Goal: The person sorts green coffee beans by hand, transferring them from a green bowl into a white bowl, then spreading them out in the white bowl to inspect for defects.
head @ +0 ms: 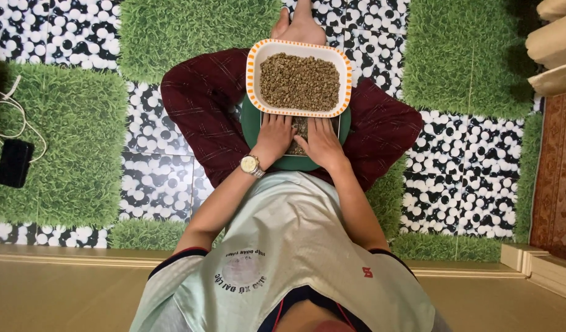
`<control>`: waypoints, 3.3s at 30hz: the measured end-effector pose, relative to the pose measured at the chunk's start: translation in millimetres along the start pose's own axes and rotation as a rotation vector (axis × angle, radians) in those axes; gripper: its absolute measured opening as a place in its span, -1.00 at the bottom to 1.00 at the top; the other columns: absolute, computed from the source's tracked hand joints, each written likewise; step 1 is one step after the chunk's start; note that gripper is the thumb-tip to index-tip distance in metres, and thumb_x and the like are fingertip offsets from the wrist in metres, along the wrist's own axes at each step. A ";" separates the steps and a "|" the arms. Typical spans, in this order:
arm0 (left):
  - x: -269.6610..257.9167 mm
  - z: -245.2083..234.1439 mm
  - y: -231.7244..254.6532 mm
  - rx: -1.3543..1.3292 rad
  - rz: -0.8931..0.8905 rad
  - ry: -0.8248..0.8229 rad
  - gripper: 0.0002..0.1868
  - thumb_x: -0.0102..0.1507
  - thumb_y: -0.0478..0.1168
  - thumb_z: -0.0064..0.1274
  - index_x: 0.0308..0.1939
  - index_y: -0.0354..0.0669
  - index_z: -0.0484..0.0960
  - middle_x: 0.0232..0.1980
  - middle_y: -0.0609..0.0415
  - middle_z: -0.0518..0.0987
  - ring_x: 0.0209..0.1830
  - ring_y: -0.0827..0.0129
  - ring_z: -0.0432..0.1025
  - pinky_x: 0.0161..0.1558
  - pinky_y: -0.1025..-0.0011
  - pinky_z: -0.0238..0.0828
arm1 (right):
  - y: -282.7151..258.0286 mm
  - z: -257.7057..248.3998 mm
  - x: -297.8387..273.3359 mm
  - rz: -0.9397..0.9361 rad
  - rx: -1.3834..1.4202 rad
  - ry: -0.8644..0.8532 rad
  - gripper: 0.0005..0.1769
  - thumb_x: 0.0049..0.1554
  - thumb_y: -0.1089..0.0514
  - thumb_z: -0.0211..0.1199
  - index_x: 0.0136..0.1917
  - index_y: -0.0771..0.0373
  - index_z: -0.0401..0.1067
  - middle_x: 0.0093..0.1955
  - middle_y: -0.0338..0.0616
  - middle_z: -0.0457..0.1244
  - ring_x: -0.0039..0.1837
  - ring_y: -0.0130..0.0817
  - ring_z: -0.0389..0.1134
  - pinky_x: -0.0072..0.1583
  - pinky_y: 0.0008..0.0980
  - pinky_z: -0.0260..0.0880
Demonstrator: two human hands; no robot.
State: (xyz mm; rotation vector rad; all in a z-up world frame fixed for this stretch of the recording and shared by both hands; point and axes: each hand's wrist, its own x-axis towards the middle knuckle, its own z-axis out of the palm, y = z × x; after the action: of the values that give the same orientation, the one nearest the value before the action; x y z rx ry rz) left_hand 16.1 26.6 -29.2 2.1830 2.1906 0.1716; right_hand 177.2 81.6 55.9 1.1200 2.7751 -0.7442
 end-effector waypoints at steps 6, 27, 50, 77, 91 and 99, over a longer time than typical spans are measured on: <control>21.0 69.9 -13.5 -0.047 -0.033 -0.071 -0.43 0.45 0.13 -0.23 0.28 -0.26 0.48 0.08 -0.28 0.60 0.18 -0.13 0.44 0.31 -0.15 0.03 | 39.5 42.0 22.9 -0.019 -0.051 -0.005 -0.22 0.40 -0.07 0.02 0.59 0.60 -0.04 0.59 0.54 -0.10 0.64 0.37 -0.17 0.58 0.25 -0.17; -30.2 -103.2 -4.5 -0.621 0.140 -0.130 -0.45 0.20 -0.59 0.03 0.29 -0.44 0.43 0.20 -0.32 0.47 0.20 -0.16 0.47 0.25 0.08 0.43 | 7.8 1.8 -24.2 -0.190 0.246 0.058 -0.54 0.38 0.24 -0.03 0.49 0.46 0.23 0.43 0.35 0.19 0.47 0.19 0.21 0.48 0.10 0.18; -34.5 -116.6 -5.4 -0.807 0.110 0.015 -0.47 0.10 -0.63 -0.01 0.16 -0.35 0.41 0.06 -0.14 0.47 0.01 -0.03 0.45 0.08 0.17 0.43 | -18.2 -23.2 -17.3 -0.218 0.156 0.326 -0.53 0.03 0.44 0.40 0.22 0.35 0.45 0.10 -0.09 0.37 0.04 -0.22 0.36 0.11 -0.30 0.43; -17.2 -50.0 -4.5 -0.444 0.061 -0.082 -0.85 0.36 -0.29 0.11 -0.06 -0.33 0.57 -0.11 -0.12 0.49 -0.13 0.04 0.53 -0.19 0.24 0.55 | -6.3 -3.3 -2.9 -0.274 0.024 0.296 -0.87 0.30 0.19 0.23 -0.02 0.32 0.43 -0.12 -0.11 0.16 0.03 -0.09 0.24 0.03 -0.19 0.42; -15.8 -46.9 -6.7 -0.490 0.070 -0.100 -0.87 0.33 -0.28 0.13 -0.10 -0.28 0.60 -0.04 -0.16 0.51 -0.02 -0.04 0.50 -0.16 0.14 0.52 | -5.9 -3.0 -4.7 -0.280 0.062 0.364 -0.90 0.24 0.22 0.28 -0.10 0.30 0.51 -0.18 -0.07 0.21 -0.06 -0.12 0.27 -0.04 -0.24 0.43; -14.7 -48.4 -5.3 -0.476 0.061 -0.133 -0.89 0.33 -0.26 0.14 -0.16 -0.22 0.56 -0.06 -0.11 0.48 -0.06 0.00 0.50 -0.22 0.16 0.51 | -2.2 -2.5 -5.9 -0.280 0.121 0.331 -0.94 0.18 0.28 0.33 -0.10 0.33 0.50 -0.25 -0.11 0.19 -0.06 -0.12 0.29 -0.06 -0.24 0.41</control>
State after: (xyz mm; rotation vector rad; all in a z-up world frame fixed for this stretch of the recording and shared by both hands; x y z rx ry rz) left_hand 5.6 9.7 17.5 1.9301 1.7849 0.4795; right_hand 180.4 77.6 60.4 0.9589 3.2542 -0.8289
